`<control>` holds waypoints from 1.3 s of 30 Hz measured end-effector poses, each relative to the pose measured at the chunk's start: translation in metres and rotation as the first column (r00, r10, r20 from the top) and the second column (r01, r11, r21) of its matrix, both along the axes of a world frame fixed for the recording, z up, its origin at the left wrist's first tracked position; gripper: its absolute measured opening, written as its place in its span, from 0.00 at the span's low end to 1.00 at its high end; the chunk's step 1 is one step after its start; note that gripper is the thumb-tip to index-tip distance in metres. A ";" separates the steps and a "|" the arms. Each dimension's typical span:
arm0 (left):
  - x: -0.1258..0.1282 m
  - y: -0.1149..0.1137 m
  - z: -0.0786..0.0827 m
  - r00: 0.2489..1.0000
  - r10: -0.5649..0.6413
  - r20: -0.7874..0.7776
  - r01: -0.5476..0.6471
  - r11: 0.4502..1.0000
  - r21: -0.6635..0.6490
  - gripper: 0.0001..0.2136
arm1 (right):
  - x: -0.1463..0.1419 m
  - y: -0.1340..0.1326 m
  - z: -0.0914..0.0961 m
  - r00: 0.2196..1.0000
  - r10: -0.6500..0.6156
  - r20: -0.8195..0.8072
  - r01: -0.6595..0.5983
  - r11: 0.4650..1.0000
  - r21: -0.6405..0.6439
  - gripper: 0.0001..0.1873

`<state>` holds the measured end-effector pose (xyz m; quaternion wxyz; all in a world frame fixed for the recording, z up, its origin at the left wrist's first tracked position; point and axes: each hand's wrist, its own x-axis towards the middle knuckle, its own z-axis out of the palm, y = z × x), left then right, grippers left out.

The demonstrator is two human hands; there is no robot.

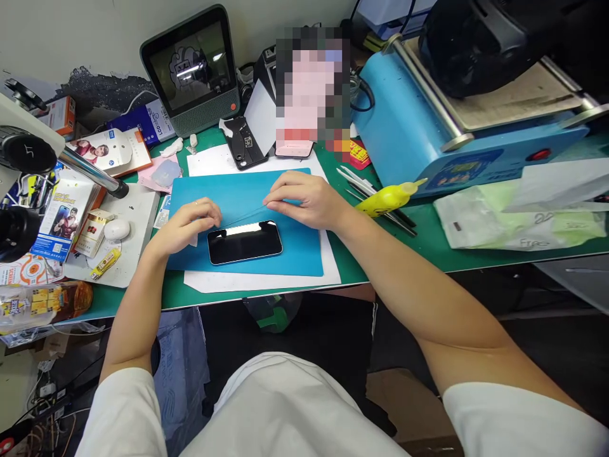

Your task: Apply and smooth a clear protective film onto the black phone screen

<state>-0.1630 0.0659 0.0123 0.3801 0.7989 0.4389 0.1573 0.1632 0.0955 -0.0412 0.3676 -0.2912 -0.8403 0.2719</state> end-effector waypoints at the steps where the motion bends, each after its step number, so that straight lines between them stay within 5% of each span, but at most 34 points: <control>1: 0.001 -0.001 0.000 1.000 -0.022 -0.004 0.021 0.999 -0.029 0.14 | 0.000 0.000 0.000 1.000 0.005 0.002 -0.005 1.000 0.021 0.20; 16: 0.010 -0.006 -0.004 0.991 -0.065 -0.117 0.070 0.997 0.041 0.19 | 0.003 0.000 -0.001 0.996 0.084 -0.005 -0.083 0.995 0.047 0.18; 21: 0.012 -0.012 -0.002 0.988 -0.004 -0.155 0.019 0.995 0.095 0.19 | 0.010 0.006 0.000 0.990 0.116 0.084 -0.106 0.987 -0.120 0.33; 27: 0.012 -0.022 0.000 0.950 -0.047 -0.310 0.136 0.953 0.271 0.18 | 0.011 0.007 0.000 0.939 0.247 0.239 -0.179 0.945 -0.274 0.40; 34: 0.021 -0.035 -0.001 0.921 -0.093 -0.379 0.244 0.895 0.373 0.17 | 0.021 -0.013 0.001 0.938 0.224 0.263 -0.158 0.955 -0.252 0.41; 39: 0.025 -0.036 -0.001 0.905 -0.098 -0.414 0.256 0.902 0.347 0.16 | 0.022 -0.017 -0.005 0.945 0.222 0.239 -0.171 0.961 -0.219 0.37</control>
